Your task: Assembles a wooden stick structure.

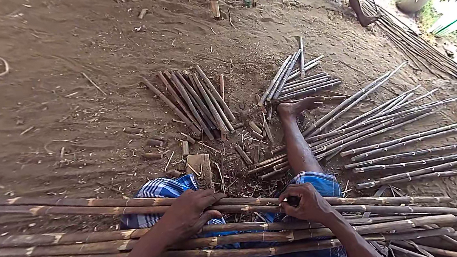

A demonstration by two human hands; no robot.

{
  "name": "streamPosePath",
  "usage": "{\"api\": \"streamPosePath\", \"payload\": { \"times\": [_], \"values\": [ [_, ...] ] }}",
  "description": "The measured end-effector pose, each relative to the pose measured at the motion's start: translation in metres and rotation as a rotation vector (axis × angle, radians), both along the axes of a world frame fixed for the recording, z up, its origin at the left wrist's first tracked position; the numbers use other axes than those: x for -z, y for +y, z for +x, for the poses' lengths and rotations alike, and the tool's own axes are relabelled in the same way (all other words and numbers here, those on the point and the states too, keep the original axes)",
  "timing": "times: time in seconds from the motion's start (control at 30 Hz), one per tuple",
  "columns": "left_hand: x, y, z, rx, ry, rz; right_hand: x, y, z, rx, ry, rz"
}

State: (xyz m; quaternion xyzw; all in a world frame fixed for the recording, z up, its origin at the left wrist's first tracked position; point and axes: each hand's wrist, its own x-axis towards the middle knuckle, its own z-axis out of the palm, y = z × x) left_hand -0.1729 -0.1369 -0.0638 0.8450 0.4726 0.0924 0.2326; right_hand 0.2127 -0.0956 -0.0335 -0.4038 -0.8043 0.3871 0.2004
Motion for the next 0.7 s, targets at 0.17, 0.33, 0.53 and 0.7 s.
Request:
{"api": "streamPosePath", "payload": {
  "times": [0.17, 0.33, 0.53, 0.7],
  "values": [
    [0.0, -0.004, -0.001, -0.001, -0.024, 0.021, -0.008, 0.023, -0.01, 0.112, -0.29, -0.33],
    [-0.001, -0.013, -0.024, -0.031, -0.058, -0.023, -0.025, 0.017, 0.031, 0.135, -0.012, -0.315],
    [-0.005, -0.012, -0.037, -0.072, -0.068, -0.111, -0.008, -0.001, 0.093, 0.115, 0.007, -0.07],
    [-0.006, -0.004, -0.035, -0.061, -0.076, -0.157, -0.008, -0.004, 0.083, 0.052, -0.004, 0.04]
  ]
}}
